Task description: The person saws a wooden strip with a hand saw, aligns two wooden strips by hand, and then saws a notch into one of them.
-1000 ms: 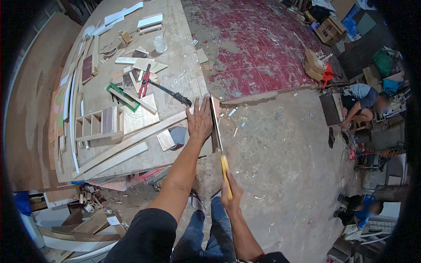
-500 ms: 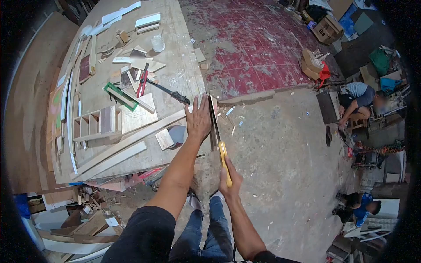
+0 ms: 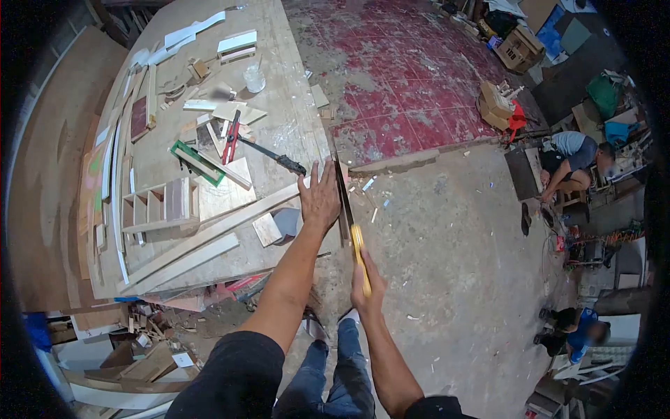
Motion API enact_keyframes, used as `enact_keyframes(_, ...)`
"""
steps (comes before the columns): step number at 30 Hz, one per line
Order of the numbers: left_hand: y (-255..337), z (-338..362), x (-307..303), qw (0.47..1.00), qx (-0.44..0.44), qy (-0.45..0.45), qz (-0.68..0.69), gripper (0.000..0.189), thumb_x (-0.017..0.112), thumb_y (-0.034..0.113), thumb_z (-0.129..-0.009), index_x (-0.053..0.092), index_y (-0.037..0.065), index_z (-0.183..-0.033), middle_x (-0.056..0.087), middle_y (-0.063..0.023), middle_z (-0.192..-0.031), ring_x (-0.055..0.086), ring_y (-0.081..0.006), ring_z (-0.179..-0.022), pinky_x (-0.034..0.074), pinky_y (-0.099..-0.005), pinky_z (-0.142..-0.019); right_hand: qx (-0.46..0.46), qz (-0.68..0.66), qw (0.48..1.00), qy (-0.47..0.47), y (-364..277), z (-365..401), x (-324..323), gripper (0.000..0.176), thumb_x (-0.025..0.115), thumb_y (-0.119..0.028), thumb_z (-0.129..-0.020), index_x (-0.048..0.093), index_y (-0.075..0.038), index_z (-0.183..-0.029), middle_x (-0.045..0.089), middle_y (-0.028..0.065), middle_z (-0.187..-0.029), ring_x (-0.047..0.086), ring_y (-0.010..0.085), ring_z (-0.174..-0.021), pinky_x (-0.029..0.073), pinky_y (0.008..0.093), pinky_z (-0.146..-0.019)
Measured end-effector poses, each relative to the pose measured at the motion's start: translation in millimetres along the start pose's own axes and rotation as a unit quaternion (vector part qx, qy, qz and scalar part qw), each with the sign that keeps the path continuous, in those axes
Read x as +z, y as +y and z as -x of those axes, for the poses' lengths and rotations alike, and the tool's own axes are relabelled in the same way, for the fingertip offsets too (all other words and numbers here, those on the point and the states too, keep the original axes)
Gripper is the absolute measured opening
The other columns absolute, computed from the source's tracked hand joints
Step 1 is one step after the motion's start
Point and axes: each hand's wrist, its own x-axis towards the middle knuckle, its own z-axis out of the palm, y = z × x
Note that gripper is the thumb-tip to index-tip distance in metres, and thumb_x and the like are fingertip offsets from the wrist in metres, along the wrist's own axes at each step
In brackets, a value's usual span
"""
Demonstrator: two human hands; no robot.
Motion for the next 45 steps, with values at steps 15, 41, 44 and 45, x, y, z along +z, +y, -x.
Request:
enact_keyframes(15, 3.9, 4.2, -2.9, 0.999, -0.022, -0.035, -0.017, 0.063, 0.042, 0.024, -0.099, 0.032, 0.009, -0.159, 0.027, -0.0005, -0.168, 0.025, -0.0261, -0.154, 0.020, -0.0615, -0.117, 0.012, 0.028, 0.999, -0.025, 0.4, 35.8, -15.4, 0.043, 0.063, -0.004, -0.095, 0.060, 0.002, -0.138, 0.072, 0.0260, -0.116, 0.072, 0.0222, -0.079, 0.056, 0.0302, -0.075)
enact_keyframes(41, -0.4, -3.2, -0.1, 1.000, -0.005, 0.006, -0.009, 0.065, 0.045, 0.026, -0.098, 0.032, 0.007, -0.159, 0.033, -0.0050, -0.166, 0.030, -0.0308, -0.151, 0.022, -0.0622, -0.115, -0.016, 0.031, 0.999, 0.000, -6.4, -19.8, 10.4, 0.044, 0.063, -0.003, -0.093, 0.062, -0.002, -0.137, 0.073, 0.0254, -0.108, 0.073, 0.0208, -0.078, 0.055, 0.0306, -0.070)
enact_keyframes(44, 0.1, -4.3, -2.9, 1.000, -0.010, -0.002, 0.004, 0.064, 0.045, 0.025, -0.099, 0.032, 0.007, -0.158, 0.033, -0.0050, -0.166, 0.029, -0.0309, -0.152, 0.021, -0.0620, -0.115, -0.083, 0.070, 0.994, 0.011, 2.0, 21.0, -11.2, 0.044, 0.063, -0.002, -0.093, 0.063, -0.003, -0.137, 0.074, 0.0230, -0.100, 0.071, 0.0195, -0.074, 0.054, 0.0317, -0.066)
enact_keyframes(45, 0.5, -2.4, -1.4, 1.000, -0.007, 0.015, -0.005, 0.064, 0.046, 0.026, -0.099, 0.033, 0.007, -0.158, 0.033, -0.0050, -0.166, 0.029, -0.0307, -0.152, 0.021, -0.0620, -0.115, -0.084, 0.071, 0.994, 0.011, -1.6, 19.6, -11.7, 0.044, 0.063, -0.002, -0.093, 0.063, -0.003, -0.137, 0.073, 0.0228, -0.097, 0.071, 0.0198, -0.073, 0.054, 0.0321, -0.065)
